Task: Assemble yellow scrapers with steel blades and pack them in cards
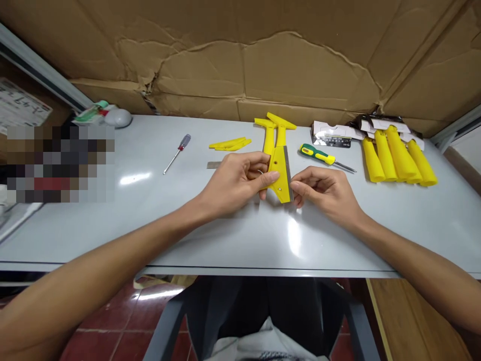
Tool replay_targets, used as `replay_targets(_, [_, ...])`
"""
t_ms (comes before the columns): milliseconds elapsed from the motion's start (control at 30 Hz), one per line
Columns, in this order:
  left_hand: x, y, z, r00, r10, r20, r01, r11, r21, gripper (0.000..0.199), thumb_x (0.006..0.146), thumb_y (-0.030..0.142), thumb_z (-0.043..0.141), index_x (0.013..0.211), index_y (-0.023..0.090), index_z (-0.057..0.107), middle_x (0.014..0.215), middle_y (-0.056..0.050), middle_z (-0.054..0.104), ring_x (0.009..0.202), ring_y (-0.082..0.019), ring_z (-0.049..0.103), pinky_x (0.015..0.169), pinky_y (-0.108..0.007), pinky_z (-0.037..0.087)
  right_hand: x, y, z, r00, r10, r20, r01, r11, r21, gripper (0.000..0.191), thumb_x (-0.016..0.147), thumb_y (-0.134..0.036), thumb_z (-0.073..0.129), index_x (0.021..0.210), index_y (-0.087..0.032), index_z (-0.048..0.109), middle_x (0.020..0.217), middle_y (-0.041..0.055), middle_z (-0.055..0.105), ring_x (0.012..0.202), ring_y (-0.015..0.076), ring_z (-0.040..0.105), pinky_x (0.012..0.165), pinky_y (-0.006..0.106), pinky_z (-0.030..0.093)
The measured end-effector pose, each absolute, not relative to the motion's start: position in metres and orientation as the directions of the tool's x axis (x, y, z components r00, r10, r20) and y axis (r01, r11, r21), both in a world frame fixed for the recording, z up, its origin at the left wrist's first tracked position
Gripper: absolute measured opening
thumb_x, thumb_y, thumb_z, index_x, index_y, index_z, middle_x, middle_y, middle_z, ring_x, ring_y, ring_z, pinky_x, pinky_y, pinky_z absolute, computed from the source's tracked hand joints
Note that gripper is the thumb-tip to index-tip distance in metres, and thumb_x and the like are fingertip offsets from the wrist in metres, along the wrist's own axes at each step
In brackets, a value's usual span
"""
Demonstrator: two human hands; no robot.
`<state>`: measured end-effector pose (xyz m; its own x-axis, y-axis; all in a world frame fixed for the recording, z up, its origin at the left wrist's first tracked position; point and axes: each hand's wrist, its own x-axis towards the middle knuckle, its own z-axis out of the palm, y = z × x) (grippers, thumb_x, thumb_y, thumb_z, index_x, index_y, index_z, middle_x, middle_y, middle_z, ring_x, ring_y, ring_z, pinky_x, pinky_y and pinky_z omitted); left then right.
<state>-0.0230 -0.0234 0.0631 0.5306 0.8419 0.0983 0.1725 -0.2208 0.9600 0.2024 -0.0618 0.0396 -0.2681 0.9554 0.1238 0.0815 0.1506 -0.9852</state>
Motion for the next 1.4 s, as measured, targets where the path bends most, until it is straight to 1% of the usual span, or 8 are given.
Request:
replay_targets(267, [-0.025,-0.021,0.061,0.536,0.832,0.144,0.147,-0.259,0.955,0.033,0.087,0.044,0.083,0.094,0.018,0.065,0.088,-0.001,0.072,0.06,-0.01,0.065,0.058,-0.024,0.054,0.208,-0.058,0.047,-0.271,0.951,0.15,0.167,0.2,-0.965,0.033,0.091,-0.053,0.082,0.086,-0.021,0.073,0.073,-0.0004,0.076,0.061,0.013,0.072,0.059,0.027,0.061])
replay_targets(433, [-0.026,-0.022,0.056,0.565,0.813,0.139,0.146,-0.264,0.953,0.031,0.091,0.042,0.078,0.099,0.019,0.059,0.086,0.001,0.068,0.058,-0.01,0.062,0.055,-0.025,0.05,0.252,-0.047,0.081,-0.156,0.947,0.28,0.428,0.32,-0.845,0.039,0.092,-0.06,0.077,0.082,-0.023,0.072,0.071,0.0027,0.074,0.058,0.0154,0.069,0.057,0.033,0.059])
replay_targets(533, [-0.025,-0.023,0.05,0.567,0.815,0.117,0.227,-0.291,0.929,0.031,0.091,0.043,0.077,0.102,0.02,0.059,0.089,-0.001,0.07,0.061,-0.011,0.063,0.058,-0.027,0.052,0.294,-0.036,0.098,-0.295,0.955,0.016,0.734,0.237,-0.636,0.039,0.092,-0.061,0.075,0.082,-0.024,0.077,0.074,0.0054,0.076,0.061,0.0185,0.069,0.055,0.035,0.052])
replay_targets(633, [-0.024,-0.024,0.046,0.557,0.826,0.086,0.308,-0.302,0.902,0.034,0.089,0.046,0.078,0.104,0.02,0.062,0.091,-0.003,0.073,0.068,-0.014,0.067,0.064,-0.029,0.057,0.326,-0.024,0.097,-0.313,0.921,-0.233,0.894,0.202,-0.4,0.024,0.089,-0.05,0.079,0.09,-0.027,0.081,0.081,0.0056,0.079,0.067,0.023,0.07,0.06,0.038,0.049])
replay_targets(700, [-0.023,-0.025,0.045,0.545,0.836,0.062,0.343,-0.29,0.894,0.037,0.088,0.047,0.078,0.108,0.019,0.065,0.092,-0.005,0.075,0.07,-0.016,0.068,0.066,-0.03,0.059,0.337,-0.019,0.09,-0.329,0.901,-0.283,0.915,0.231,-0.331,0.015,0.088,-0.042,0.08,0.094,-0.028,0.083,0.089,0.0056,0.081,0.075,0.0257,0.072,0.066,0.04,0.051])
replay_targets(833, [-0.022,-0.025,0.044,0.528,0.848,0.039,0.371,-0.272,0.888,0.04,0.087,0.049,0.078,0.109,0.018,0.066,0.094,-0.006,0.077,0.066,-0.014,0.067,0.062,-0.03,0.059,0.339,-0.016,0.08,-0.354,0.867,-0.352,0.914,0.241,-0.325,0.011,0.087,-0.033,0.077,0.096,-0.029,0.082,0.093,0.003,0.082,0.081,0.0243,0.074,0.069,0.038,0.054])
replay_targets(1267, [-0.022,-0.024,0.045,0.525,0.851,0.011,0.377,-0.244,0.894,0.042,0.087,0.047,0.079,0.113,0.016,0.066,0.092,-0.006,0.076,0.063,-0.014,0.069,0.063,-0.03,0.062,0.326,-0.013,0.079,-0.374,0.841,-0.391,0.917,0.272,-0.291,0.014,0.087,-0.025,0.068,0.092,-0.028,0.08,0.09,-0.0022,0.08,0.079,0.0176,0.072,0.07,0.031,0.051])
replay_targets(1400, [-0.02,-0.025,0.046,0.525,0.851,0.0,0.372,-0.229,0.899,0.043,0.086,0.048,0.08,0.111,0.016,0.066,0.093,-0.006,0.076,0.066,-0.015,0.07,0.061,-0.03,0.062,0.326,-0.013,0.079,-0.401,0.84,-0.365,0.907,0.308,-0.287,0.012,0.09,-0.031,0.067,0.092,-0.029,0.079,0.094,-0.0016,0.08,0.083,0.0184,0.071,0.075,0.032,0.05])
